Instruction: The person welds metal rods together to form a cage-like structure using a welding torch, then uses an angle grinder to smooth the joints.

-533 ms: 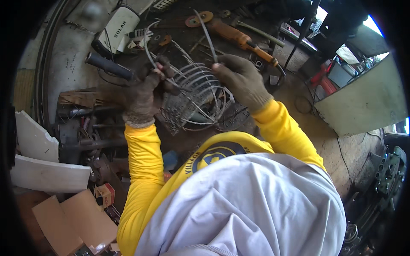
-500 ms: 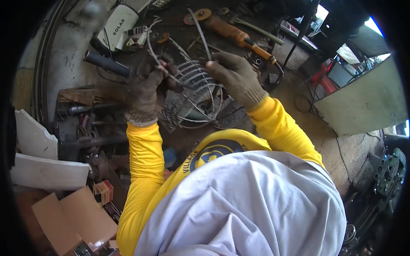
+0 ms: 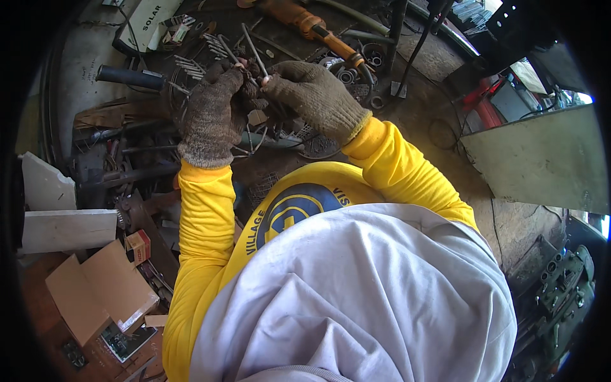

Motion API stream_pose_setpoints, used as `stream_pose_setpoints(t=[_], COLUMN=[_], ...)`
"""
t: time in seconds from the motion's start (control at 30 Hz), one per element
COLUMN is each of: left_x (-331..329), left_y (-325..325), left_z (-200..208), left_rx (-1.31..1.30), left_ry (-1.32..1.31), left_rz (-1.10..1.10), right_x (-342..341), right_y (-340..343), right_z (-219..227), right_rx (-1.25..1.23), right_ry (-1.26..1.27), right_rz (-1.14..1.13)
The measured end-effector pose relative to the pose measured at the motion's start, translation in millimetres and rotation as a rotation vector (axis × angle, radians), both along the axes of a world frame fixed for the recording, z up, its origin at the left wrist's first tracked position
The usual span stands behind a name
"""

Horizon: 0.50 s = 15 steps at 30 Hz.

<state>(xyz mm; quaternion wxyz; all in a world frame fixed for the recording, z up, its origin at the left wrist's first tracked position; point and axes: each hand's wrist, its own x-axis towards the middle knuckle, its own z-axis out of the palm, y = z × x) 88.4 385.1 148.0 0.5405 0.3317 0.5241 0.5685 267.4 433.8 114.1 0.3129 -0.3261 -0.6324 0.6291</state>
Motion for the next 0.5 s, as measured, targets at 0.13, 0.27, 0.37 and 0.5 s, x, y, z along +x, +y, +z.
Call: stream_pose_setpoints(t=[0.13,0.27,0.37,0.5], left_x=[20,33,40,47], left_y=[-1,-13,-21,-22], left_z=[6,-2,3,9], left_rx=[-0.033,0.106,0.156,0.265], left_ry=[-0.039,0.042,0.215,0.033], left_rz=[-0.047,-0.029,-0.086,-0.016], right_x=[18,25,37,39], right_y=[1,-10,-7,-8], right_z=[-6,-11,-8,-17], right_rx=[-0.047,-0.055,0.413,0.664], right_ry=[0.091,0.264,0.145,0.167], right_rz=[0.027,0.037,0.059,0.045])
